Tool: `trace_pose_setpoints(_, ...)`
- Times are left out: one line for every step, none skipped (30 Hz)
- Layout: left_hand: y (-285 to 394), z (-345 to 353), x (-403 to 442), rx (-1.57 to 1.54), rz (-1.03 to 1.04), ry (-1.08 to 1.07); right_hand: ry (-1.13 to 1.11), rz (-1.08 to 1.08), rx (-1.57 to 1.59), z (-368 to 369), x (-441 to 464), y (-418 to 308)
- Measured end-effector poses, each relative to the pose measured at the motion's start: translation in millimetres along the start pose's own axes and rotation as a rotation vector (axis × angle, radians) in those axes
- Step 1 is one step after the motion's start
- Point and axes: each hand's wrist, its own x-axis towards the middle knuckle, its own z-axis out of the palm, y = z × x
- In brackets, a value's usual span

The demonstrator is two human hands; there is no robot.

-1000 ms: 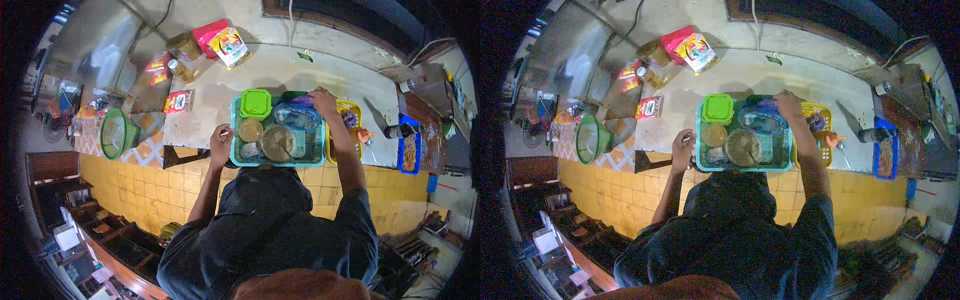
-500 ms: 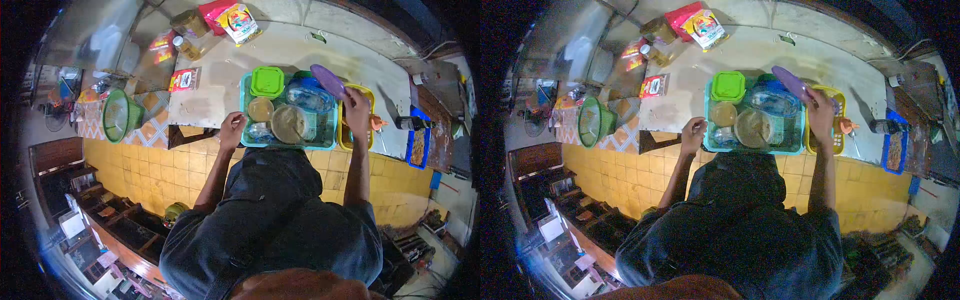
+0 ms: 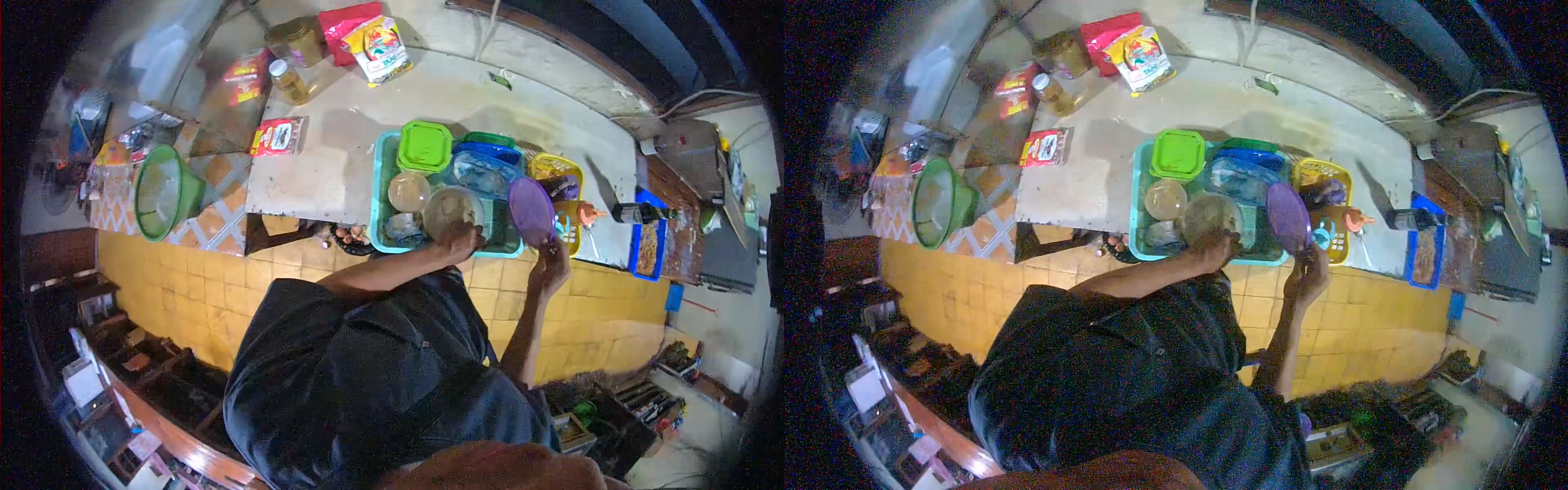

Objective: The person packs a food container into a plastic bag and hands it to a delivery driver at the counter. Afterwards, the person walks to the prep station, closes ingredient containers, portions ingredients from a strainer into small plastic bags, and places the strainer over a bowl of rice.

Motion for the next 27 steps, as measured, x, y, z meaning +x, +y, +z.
trace_pose_setpoints(-2.4,0.7,3.3,0.111,-0.019,-0.073,0.019,0.11,0.095,-4.2,-7.9,-10.0)
trace_pose_setpoints(-1.0,-7.2,2.9,0.092,-0.002,-0.067,0.064,0.058,0.127,-5.5,-16.1,-0.1)
trace_pose_setpoints(0.1,-23.2,0.1,0.1,0.029,-0.029,0.077,0.02,0.039,-8.9,-25.4,3.7)
trace_pose_setpoints(1.1,-38.0,-4.8,0.113,0.057,0.007,0.088,-0.015,-0.043,-10.2,-35.3,3.3)
trace_pose_setpoints(1.7,-51.1,-12.0,0.109,0.066,0.006,0.059,0.165,0.123,-8.0,-40.9,-21.7)
trace_pose_setpoints(0.8,-63.7,-19.6,-0.084,-0.02,0.149,0.067,0.167,0.123,-4.9,-47.7,-17.6)
trace_pose_setpoints(-0.8,-71.1,-26.7,-0.274,-0.111,0.289,0.096,0.133,0.081,1.4,-57.4,-8.9)
trace_pose_setpoints(-5.1,-74.8,-32.6,-0.268,-0.112,0.284,0.12,0.1,0.042,8.9,-63.6,-16.0)
trace_pose_setpoints(-12.2,-79.3,-38.5,-0.343,-0.186,0.256,0.117,0.063,-0.114,12.6,-68.5,-29.9)
trace_pose_setpoints(-20.2,-83.4,-46.7,-0.414,-0.267,0.235,0.105,0.062,-0.097,19.6,-73.3,-32.4)
trace_pose_setpoints(-26.4,-71.9,-54.0,-0.489,-0.26,0.339,0.119,-0.011,-0.103,25.5,-77.8,-33.3)
trace_pose_setpoints(-25.1,-74.4,-60.3,-0.471,-0.261,0.348,0.125,-0.086,-0.097,33.7,-82.1,-33.9)
trace_pose_setpoints(-24.3,-77.8,-68.0,-0.448,-0.269,0.362,0.139,-0.125,-0.163,41.2,-85.5,-31.8)
trace_pose_setpoints(-20.6,-82.3,-73.6,-0.464,-0.312,0.256,0.134,-0.029,0.127,47.9,-89.9,-18.3)
trace_pose_setpoints(-14.5,-90.0,-78.6,-0.526,-0.279,0.31,0.148,-0.02,0.189,55.4,-91.7,-33.1)
trace_pose_setpoints(-20.8,-82.1,-82.9,-0.498,-0.22,0.325,0.071,-0.069,-0.17,54.5,-90.5,-47.4)
trace_pose_setpoints(-18.9,-81.6,-88.9,-0.615,-0.285,0.28,0.136,-0.208,-0.134,63.0,-91.9,-36.5)
trace_pose_setpoints(-19.1,-88.6,-96.1,-0.6,-0.181,0.382,0.049,-0.253,-0.137,65.7,-92.2,-46.9)
trace_pose_setpoints(-20.4,-100.7,-105.6,-0.625,-0.11,0.45,0.023,-0.2,-0.047,72.3,-94.6,-40.2)
trace_pose_setpoints(-20.1,-112.7,-113.1,-0.653,-0.027,0.511,-0.001,-0.142,0.031,77.4,-97.1,-28.9)
trace_pose_setpoints(-20.2,-123.0,-122.6,-0.629,-0.044,0.547,-0.03,-0.165,0.056,80.3,-99.5,-23.4)
trace_pose_setpoints(-17.9,-136.7,-138.4,-0.574,-0.111,0.58,-0.091,-0.254,-0.159,80.4,-101.7,-21.3)
trace_pose_setpoints(-21.8,-147.5,-154.5,-0.523,-0.178,0.607,-0.142,-0.341,-0.376,87.3,-102.3,-20.9)
trace_pose_setpoints(-26.5,-155.8,-168.4,-0.509,-0.185,0.629,-0.152,-0.36,-0.361,92.9,-101.5,-23.2)
trace_pose_setpoints(-33.1,-161.9,-183.0,-0.507,-0.176,0.724,-0.184,-0.48,-0.347,96.7,-102.9,-24.6)
trace_pose_setpoints(-39.4,-165.8,-197.0,-0.51,-0.162,0.813,-0.211,-0.595,-0.339,99.5,-105.5,-26.9)
trace_pose_setpoints(-45.5,-167.3,-209.3,-0.488,-0.193,0.874,-0.236,-0.592,-0.329,104.3,-109.2,-26.2)
